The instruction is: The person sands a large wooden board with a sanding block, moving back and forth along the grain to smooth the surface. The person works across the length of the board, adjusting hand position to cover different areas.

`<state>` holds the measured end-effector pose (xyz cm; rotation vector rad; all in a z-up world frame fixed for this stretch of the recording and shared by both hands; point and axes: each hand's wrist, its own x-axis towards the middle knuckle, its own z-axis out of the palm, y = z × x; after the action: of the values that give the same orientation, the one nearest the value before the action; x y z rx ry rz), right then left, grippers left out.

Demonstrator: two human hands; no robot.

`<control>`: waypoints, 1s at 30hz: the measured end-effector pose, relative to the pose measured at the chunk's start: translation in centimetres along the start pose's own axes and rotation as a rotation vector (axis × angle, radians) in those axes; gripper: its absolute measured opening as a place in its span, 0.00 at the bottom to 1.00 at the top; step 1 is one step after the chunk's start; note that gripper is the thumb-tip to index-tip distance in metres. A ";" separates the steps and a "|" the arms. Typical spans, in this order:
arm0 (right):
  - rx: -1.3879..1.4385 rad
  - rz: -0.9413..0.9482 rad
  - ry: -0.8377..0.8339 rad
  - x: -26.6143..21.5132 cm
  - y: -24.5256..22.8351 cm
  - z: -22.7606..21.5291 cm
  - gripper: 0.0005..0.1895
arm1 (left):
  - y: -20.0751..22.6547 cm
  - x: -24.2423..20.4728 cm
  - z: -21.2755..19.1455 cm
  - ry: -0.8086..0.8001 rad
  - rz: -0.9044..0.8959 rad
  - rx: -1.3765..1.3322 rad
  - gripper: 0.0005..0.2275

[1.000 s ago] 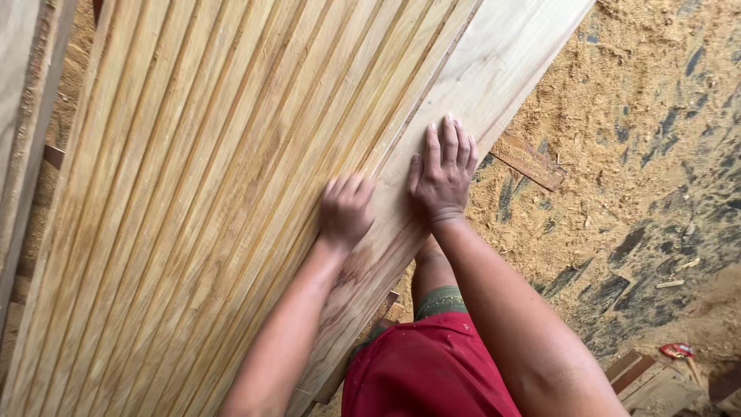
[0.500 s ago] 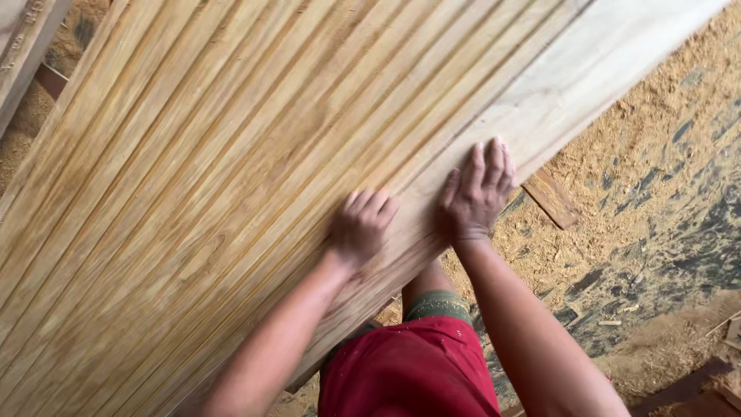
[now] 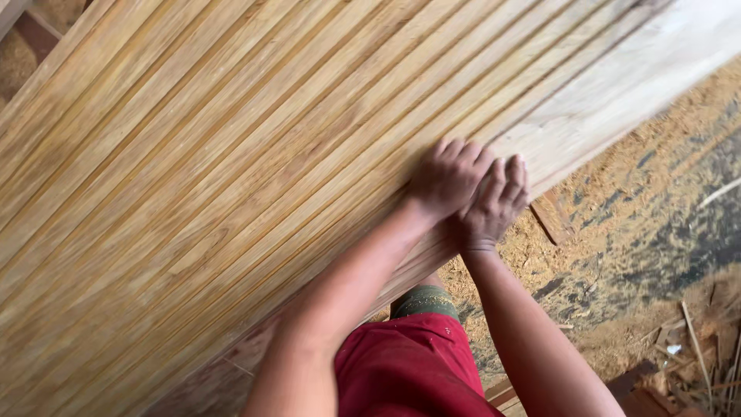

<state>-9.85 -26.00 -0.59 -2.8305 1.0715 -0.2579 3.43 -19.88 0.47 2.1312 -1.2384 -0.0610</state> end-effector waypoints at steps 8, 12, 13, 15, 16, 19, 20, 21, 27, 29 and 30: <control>0.001 0.008 -0.005 -0.2 0.3 -1.1 0.27 | 0.0 -4.0 -4.2 -0.134 0.013 0.061 0.04; 0.027 0.018 0.006 -0.3 0.8 -1.4 0.26 | 0.7 -2.6 -0.5 -0.083 0.026 0.032 0.06; 0.030 0.015 0.014 0.5 1.0 -0.9 0.26 | 0.6 -0.7 1.0 -0.064 0.038 0.039 0.04; 0.044 0.010 0.005 -0.1 1.0 -0.9 0.27 | 1.1 1.0 2.3 -0.046 0.048 0.054 0.01; 0.043 0.020 0.000 -0.6 1.0 -1.2 0.27 | 1.4 1.1 2.2 -0.069 0.037 0.049 0.00; 0.053 0.015 0.020 -0.3 1.1 -1.8 0.27 | 1.9 0.0 -0.5 -0.111 0.017 0.057 0.02; 0.057 0.011 0.029 0.2 1.4 -2.1 0.27 | 2.0 -0.6 -1.5 -0.134 0.018 0.060 0.02; 0.062 0.011 0.034 0.6 1.3 -2.0 0.27 | 1.9 -1.2 -2.0 -0.163 0.018 0.062 0.02; 0.057 0.038 0.012 -0.7 1.6 -1.1 0.28 | 1.2 1.2 3.0 -0.083 0.065 0.068 0.05; 0.064 0.025 0.032 0.2 2.0 -1.1 0.26 | 1.6 3.9 4.2 -0.075 0.085 0.020 0.07; 0.075 0.017 0.033 0.2 2.0 -1.4 0.25 | 1.9 4.3 3.8 -0.100 0.064 0.029 0.06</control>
<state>-11.28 -27.66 0.50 -2.7593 1.0680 -0.3363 3.05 -25.88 -0.29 2.1341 -1.3716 -0.1244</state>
